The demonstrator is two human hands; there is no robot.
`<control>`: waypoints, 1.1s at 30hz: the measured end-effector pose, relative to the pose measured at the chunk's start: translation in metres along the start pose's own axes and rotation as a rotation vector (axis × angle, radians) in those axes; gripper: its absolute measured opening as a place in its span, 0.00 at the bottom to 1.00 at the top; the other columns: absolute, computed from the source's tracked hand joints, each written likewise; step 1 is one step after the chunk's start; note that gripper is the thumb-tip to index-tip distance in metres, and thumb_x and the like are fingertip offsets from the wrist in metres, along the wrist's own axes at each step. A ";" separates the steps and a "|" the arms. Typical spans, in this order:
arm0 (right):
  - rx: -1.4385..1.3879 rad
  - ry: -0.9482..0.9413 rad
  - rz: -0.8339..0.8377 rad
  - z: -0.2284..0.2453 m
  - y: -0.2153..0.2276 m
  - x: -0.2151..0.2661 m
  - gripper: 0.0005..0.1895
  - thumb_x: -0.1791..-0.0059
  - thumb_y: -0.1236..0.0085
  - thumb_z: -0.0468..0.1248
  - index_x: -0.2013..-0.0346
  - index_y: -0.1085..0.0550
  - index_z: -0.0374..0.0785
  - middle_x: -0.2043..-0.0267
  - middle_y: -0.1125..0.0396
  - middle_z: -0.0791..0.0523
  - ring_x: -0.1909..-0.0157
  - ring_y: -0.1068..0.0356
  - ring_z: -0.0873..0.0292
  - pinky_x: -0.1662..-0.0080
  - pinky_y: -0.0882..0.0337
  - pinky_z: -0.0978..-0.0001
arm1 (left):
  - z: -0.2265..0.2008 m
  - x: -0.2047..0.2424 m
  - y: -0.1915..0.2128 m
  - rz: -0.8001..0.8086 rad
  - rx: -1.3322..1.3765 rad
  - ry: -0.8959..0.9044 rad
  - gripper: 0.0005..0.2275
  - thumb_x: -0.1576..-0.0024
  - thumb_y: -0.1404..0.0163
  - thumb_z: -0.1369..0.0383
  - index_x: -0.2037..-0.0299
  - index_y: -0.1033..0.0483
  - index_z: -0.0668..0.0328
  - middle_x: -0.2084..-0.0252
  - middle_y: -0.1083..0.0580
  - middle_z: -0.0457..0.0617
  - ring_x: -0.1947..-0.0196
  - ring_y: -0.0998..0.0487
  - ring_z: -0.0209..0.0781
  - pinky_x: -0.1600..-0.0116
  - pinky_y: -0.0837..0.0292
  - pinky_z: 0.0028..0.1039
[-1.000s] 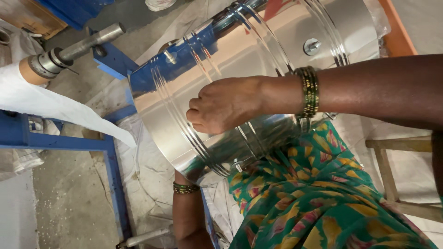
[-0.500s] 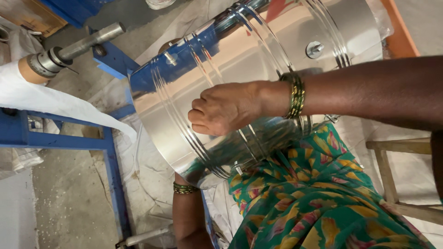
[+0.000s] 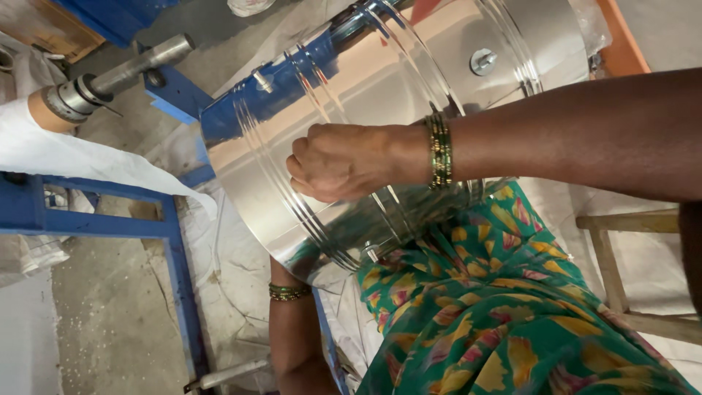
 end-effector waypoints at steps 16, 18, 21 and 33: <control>-0.495 -0.728 0.088 0.047 0.006 -0.020 0.09 0.61 0.43 0.35 0.75 0.26 0.29 0.79 0.31 0.48 0.79 0.29 0.58 0.80 0.31 0.65 | -0.011 -0.001 -0.005 -0.009 -0.019 -0.003 0.18 0.40 0.46 0.68 0.41 0.33 0.61 0.57 0.28 0.46 0.59 0.26 0.38 0.54 0.31 0.26; -0.506 -0.778 0.043 0.049 0.006 -0.021 0.09 0.62 0.42 0.35 0.75 0.27 0.29 0.78 0.31 0.48 0.79 0.29 0.56 0.79 0.30 0.64 | -0.011 -0.002 -0.007 -0.010 0.007 -0.046 0.18 0.40 0.46 0.68 0.41 0.34 0.62 0.56 0.29 0.47 0.57 0.26 0.39 0.52 0.30 0.27; -0.507 -0.873 -0.013 0.052 0.006 -0.025 0.07 0.62 0.43 0.34 0.76 0.27 0.31 0.78 0.32 0.48 0.79 0.29 0.54 0.79 0.31 0.62 | -0.001 -0.002 -0.010 -0.030 -0.135 -0.159 0.17 0.39 0.46 0.69 0.42 0.33 0.62 0.54 0.28 0.51 0.54 0.25 0.42 0.50 0.30 0.30; -0.876 -1.219 0.027 0.014 0.052 0.142 0.16 0.39 0.49 0.44 0.66 0.26 0.37 0.76 0.35 0.53 0.76 0.36 0.54 0.69 0.35 0.58 | 0.079 0.076 0.043 -0.485 1.066 0.263 0.17 0.34 0.50 0.59 0.45 0.27 0.65 0.53 0.24 0.49 0.53 0.23 0.38 0.45 0.26 0.30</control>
Point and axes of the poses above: each hand's wrist, its own x-axis away from the middle knuckle, its own y-axis out of the back of the hand, z = x × y, the point moved 1 cm from there along -x, towards the middle knuckle
